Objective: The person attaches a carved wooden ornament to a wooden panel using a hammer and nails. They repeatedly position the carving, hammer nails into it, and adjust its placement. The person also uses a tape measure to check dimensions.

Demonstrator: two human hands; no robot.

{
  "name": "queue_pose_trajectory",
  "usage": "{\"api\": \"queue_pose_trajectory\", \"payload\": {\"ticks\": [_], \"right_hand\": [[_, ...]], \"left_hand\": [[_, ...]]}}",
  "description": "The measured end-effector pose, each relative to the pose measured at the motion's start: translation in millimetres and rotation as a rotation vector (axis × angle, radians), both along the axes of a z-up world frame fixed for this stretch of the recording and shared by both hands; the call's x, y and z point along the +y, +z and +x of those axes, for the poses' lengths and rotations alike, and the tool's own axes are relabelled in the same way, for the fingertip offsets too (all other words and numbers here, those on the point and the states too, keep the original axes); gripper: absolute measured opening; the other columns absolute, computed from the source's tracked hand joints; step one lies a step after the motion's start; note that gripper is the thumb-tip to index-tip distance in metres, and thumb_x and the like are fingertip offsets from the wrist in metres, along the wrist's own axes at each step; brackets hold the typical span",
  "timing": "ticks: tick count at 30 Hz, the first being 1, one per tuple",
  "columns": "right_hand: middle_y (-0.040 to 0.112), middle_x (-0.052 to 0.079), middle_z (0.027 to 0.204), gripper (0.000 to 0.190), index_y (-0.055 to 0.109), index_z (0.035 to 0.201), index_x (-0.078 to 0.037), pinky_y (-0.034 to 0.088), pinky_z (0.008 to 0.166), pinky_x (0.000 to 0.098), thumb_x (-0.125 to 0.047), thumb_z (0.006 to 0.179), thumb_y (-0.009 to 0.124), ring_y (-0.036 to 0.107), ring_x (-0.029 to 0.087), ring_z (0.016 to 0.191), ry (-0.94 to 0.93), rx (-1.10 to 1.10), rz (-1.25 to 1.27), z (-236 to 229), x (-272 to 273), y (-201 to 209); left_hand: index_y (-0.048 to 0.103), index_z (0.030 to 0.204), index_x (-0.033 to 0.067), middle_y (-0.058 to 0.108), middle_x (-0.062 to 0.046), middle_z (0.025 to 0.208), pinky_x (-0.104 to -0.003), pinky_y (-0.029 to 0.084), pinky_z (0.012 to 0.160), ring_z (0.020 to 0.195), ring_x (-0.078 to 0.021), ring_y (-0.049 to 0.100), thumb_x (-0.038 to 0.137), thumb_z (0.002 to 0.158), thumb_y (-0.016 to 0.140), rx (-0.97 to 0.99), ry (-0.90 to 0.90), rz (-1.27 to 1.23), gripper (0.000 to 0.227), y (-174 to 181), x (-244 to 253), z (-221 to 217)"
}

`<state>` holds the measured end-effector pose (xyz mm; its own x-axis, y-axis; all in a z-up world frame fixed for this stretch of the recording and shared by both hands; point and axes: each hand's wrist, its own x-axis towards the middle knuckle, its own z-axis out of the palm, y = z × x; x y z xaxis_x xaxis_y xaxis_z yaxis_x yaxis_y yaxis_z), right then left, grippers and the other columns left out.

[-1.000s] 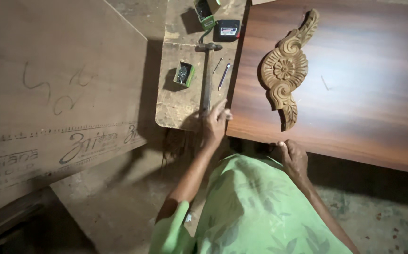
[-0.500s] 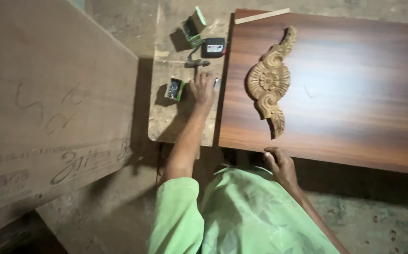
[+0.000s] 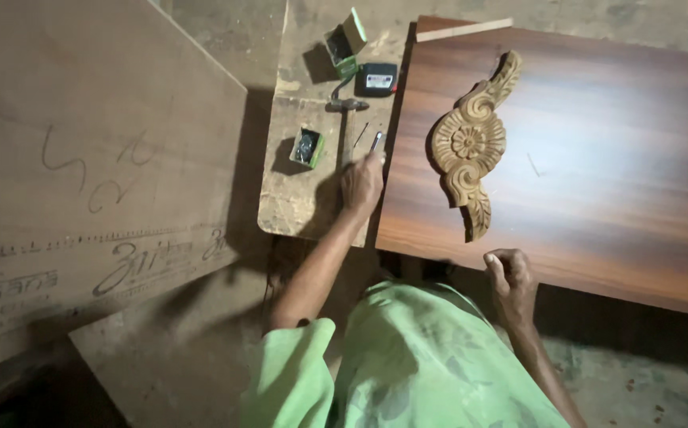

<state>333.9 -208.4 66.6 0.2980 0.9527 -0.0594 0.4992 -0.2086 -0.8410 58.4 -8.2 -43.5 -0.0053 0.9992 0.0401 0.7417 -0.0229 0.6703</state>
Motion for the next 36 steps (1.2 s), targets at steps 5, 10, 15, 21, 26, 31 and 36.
{"api": "queue_pose_trajectory", "payload": {"ticks": [5,10,15,21,26,31,36], "right_hand": [[0.066,0.009,0.080,0.018,0.069,0.096,-0.001,0.050,0.066,0.0320,-0.018,0.102,0.065,0.062,0.016,0.071,0.095,-0.030,-0.097,-15,4,-1],[0.068,0.010,0.086,0.019,0.070,0.101,-0.002,0.051,0.066,0.0334,-0.020,0.099,0.066,0.064,0.017,0.070,0.175,-0.123,-0.042,-15,-3,5],[0.067,0.011,0.081,0.019,0.071,0.104,-0.003,0.050,0.067,0.0331,-0.020,0.099,0.065,0.062,0.018,0.071,0.067,-0.038,-0.168,-5,9,17],[0.069,0.010,0.088,0.020,0.070,0.105,-0.004,0.051,0.070,0.0323,-0.021,0.100,0.063,0.064,0.017,0.078,0.132,0.024,-0.157,7,24,16],[0.070,0.011,0.087,0.021,0.070,0.106,-0.005,0.052,0.068,0.0341,-0.023,0.099,0.064,0.065,0.019,0.074,0.150,0.054,-0.227,22,32,11],[0.073,0.009,0.095,0.020,0.071,0.110,-0.007,0.053,0.070,0.0341,-0.024,0.100,0.064,0.067,0.018,0.077,0.224,-0.040,-0.224,38,38,5],[0.073,0.009,0.091,0.021,0.071,0.114,-0.008,0.053,0.068,0.0357,-0.023,0.100,0.064,0.067,0.019,0.075,0.151,-0.059,-0.274,45,53,1]], "left_hand": [[0.069,0.122,0.0103,0.059,-0.013,0.138,-0.058,0.042,0.101,0.124,-0.0330,0.059,0.006,0.088,0.063,0.360,0.076,0.112,0.034,-50,62,-8],[0.068,0.125,0.0090,0.055,-0.012,0.143,-0.058,0.039,0.108,0.120,-0.0319,0.060,0.007,0.086,0.068,0.540,0.044,0.026,0.039,-85,88,0],[0.071,0.119,0.0063,0.055,-0.016,0.136,-0.063,0.040,0.097,0.109,-0.0335,0.062,0.011,0.080,0.072,0.466,0.135,0.155,0.039,-76,89,-2],[0.067,0.117,0.0068,0.059,-0.013,0.136,-0.057,0.048,0.091,0.110,-0.0323,0.063,0.015,0.088,0.069,0.529,0.147,0.129,0.030,-56,84,4],[0.061,0.131,0.0101,0.058,-0.010,0.133,-0.053,0.051,0.092,0.120,-0.0324,0.059,0.014,0.093,0.064,0.422,0.086,0.143,0.038,-23,85,13],[0.051,0.143,0.0077,0.053,-0.013,0.142,-0.053,0.048,0.098,0.127,-0.0347,0.052,0.009,0.089,0.065,0.387,-0.088,0.313,0.056,9,113,15],[0.050,0.135,0.0093,0.052,-0.016,0.139,-0.054,0.039,0.105,0.129,-0.0350,0.047,-0.004,0.059,0.070,0.742,-0.297,0.260,0.080,21,186,18]]}}
